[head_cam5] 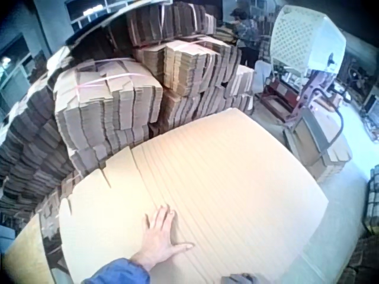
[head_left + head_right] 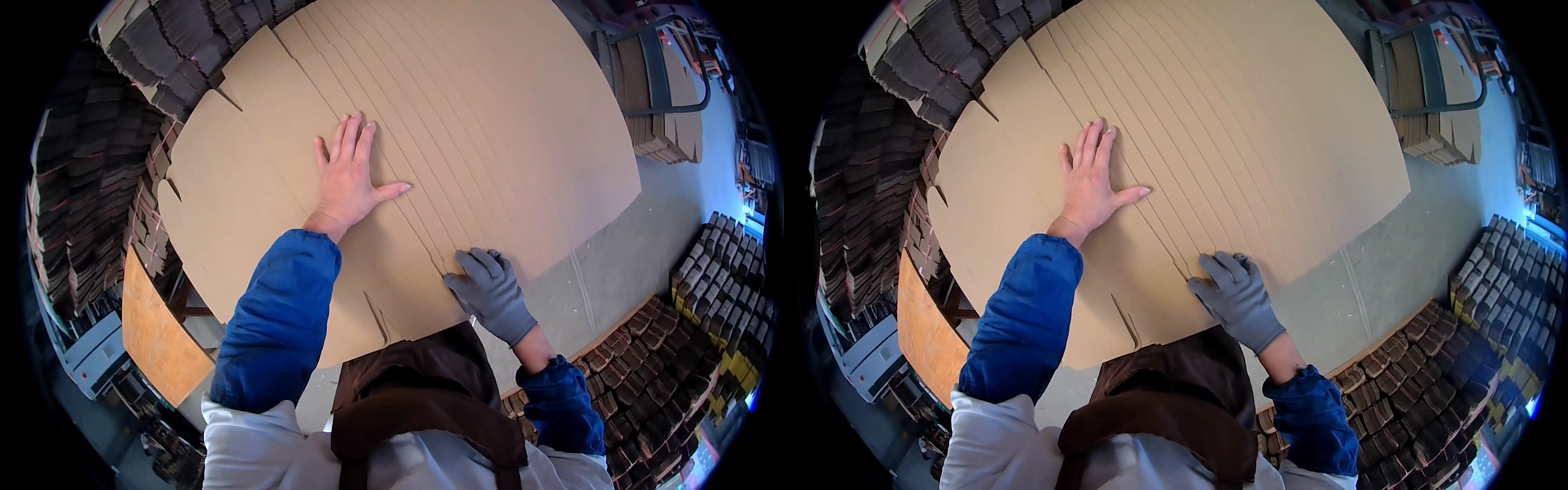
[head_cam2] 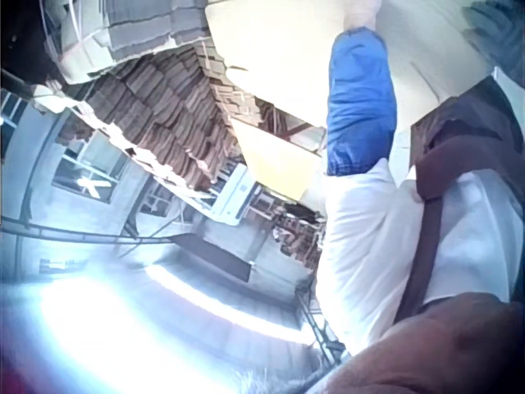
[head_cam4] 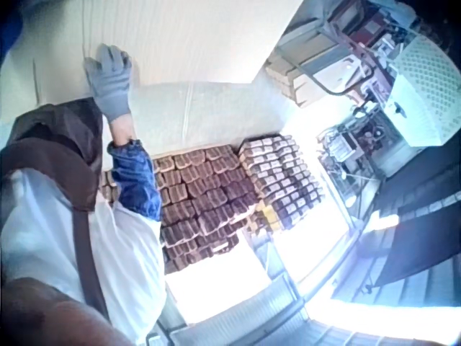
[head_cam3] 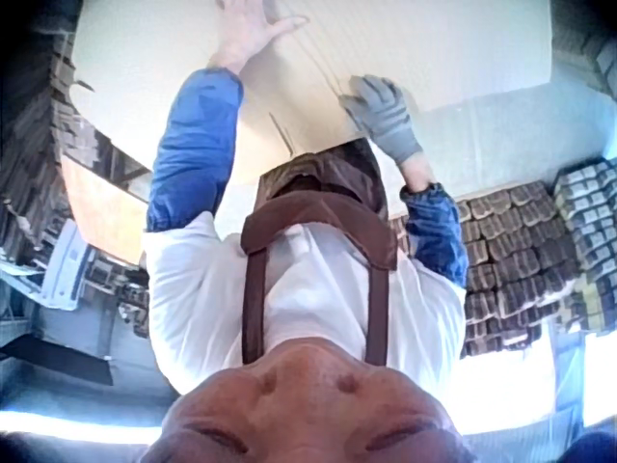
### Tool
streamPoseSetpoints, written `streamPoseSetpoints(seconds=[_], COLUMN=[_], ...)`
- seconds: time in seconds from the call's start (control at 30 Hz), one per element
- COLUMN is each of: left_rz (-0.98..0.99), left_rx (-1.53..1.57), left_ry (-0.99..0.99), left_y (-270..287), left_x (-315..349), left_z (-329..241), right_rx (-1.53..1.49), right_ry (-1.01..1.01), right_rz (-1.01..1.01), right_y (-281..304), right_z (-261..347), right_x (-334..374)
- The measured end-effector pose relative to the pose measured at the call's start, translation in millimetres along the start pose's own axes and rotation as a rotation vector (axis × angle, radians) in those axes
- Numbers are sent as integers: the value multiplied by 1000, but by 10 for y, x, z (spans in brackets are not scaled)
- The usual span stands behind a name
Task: The person aligns and folds a large flat sheet of corrugated cardboard on a work table, then applies a white adhesive to the surface using a brush. The person works in a warehouse environment with stacks of cardboard nearby.
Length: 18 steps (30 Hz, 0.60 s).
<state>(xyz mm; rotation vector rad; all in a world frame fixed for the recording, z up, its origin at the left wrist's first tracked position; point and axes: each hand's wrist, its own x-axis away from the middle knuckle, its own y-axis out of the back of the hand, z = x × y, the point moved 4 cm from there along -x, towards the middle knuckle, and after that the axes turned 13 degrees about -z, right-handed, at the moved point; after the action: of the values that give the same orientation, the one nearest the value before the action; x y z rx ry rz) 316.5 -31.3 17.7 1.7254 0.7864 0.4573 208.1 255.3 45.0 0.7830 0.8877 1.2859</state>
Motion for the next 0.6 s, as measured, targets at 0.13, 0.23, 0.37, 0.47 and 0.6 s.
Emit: streamPoseSetpoints(seconds=[0.13,0.23,0.37,0.47,0.6], left_rz=[4,-4,-41,-45,20], left_rx=[6,-1,102,13,-5], left_ry=[1,-7,-33,103,164], left_y=[-9,-22,-28,214,151], left_x=[-11,35,36,135,258], left_z=[-20,24,55,183,315], right_rx=[99,67,104,94,93], right_ry=[0,-69,-83,-81,-86], right_rz=[-163,-146,-142,-120,-95], right_y=[-145,-101,-149,-106,-134], right_z=[-6,72,42,90,87], right_x=[-44,-297,-357,-396,-370])
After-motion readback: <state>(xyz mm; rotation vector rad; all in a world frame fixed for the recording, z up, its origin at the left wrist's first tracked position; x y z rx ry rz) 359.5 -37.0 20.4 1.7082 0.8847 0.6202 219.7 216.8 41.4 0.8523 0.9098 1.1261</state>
